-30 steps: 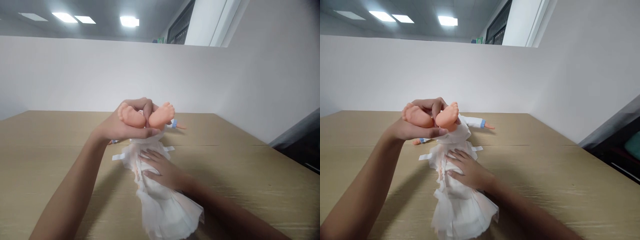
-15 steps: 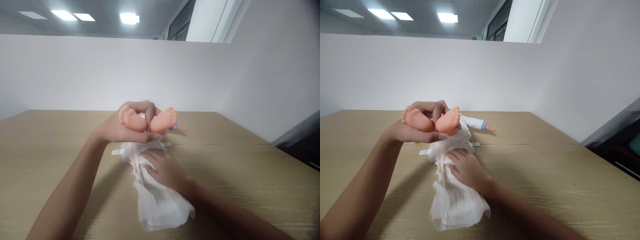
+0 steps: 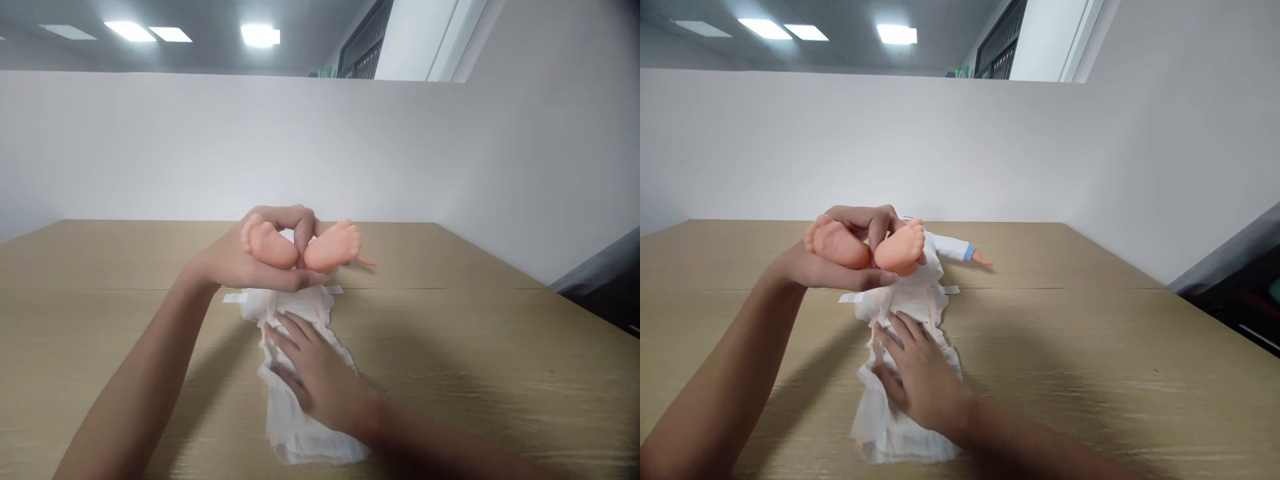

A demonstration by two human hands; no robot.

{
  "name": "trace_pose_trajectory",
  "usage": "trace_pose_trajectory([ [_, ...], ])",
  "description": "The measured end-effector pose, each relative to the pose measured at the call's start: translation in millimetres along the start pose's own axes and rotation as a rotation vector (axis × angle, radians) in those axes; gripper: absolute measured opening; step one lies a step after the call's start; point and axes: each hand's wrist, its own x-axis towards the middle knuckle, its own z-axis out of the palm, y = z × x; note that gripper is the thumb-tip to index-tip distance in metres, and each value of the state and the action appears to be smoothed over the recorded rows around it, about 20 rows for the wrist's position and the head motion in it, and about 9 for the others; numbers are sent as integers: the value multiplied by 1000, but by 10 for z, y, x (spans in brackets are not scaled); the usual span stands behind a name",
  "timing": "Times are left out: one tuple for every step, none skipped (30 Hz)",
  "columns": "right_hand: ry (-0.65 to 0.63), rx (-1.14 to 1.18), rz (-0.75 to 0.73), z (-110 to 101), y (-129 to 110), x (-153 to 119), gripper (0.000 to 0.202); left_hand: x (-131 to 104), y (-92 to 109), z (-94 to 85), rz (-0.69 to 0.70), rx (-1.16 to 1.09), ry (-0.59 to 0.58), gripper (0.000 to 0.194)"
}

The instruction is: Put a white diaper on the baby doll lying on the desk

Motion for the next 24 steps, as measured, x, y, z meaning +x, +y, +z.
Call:
trace_pose_trajectory([
  [-3,-6,4,13,-5,-5,60,-1,1,0,-6,-10,2,41],
  [-7,-15,10,22,-16,-13,61,-2,1,-2,-15,-17,7,41],
  [-11,-22,17,27,-29,-22,61,-4,-2,-6,-21,-23,18,41],
  [-14,-28,28,28,-41,-32,62,-6,-6,-12,-23,-28,29,40],
  [-20,-31,40,24,-49,-42,62,-8,-11,-19,-21,-31,40,40],
  [-28,-32,49,18,-53,-50,62,-10,-17,-27,-15,-34,48,40],
  [-34,-32,53,10,-52,-56,61,-12,-24,-36,-9,-35,54,40],
  [-38,-32,53,2,-46,-59,61,-12,-29,-43,-3,-37,58,40],
  [-39,-33,50,-3,-37,-59,61,-12,-33,-50,-1,-36,61,40],
  [-38,-36,48,-6,-25,-56,61,-11,-35,-55,-5,-35,65,41],
  [-34,-40,49,-4,-12,-49,60,-9,-36,-58,-9,-36,70,42],
  [-28,-42,53,3,3,-39,60,-7,-36,-59,-15,-38,75,42],
  [-18,-43,57,14,18,-27,59,-5,-35,-60,-19,-41,78,42],
  [-5,-43,59,28,36,-11,59,-3,-36,-59,-19,-47,78,42],
  [12,-41,58,44,54,7,58,-1,-36,-59,-16,-56,75,41],
  [28,-38,54,59,73,26,58,0,-38,-58,-11,-67,70,41],
  [43,-35,49,73,93,45,58,0,-40,-59,-7,-75,67,41],
  [53,-34,45,84,109,62,58,-1,-42,-60,-3,-81,64,41],
  [56,-35,43,92,121,75,58,-2,-44,-61,-1,-85,63,41],
  [55,-38,42,95,126,81,57,-3,-46,-63,-2,-85,64,41],
  [48,-42,42,94,121,79,57,-4,-47,-65,-4,-84,67,41],
  [40,-47,44,89,105,67,57,-6,-49,-66,-8,-83,68,41],
  [32,-52,49,82,78,45,57,-7,-51,-68,-10,-80,72,41],
  [26,-55,55,72,41,15,57,-7,-53,-69,-11,-73,78,42],
])
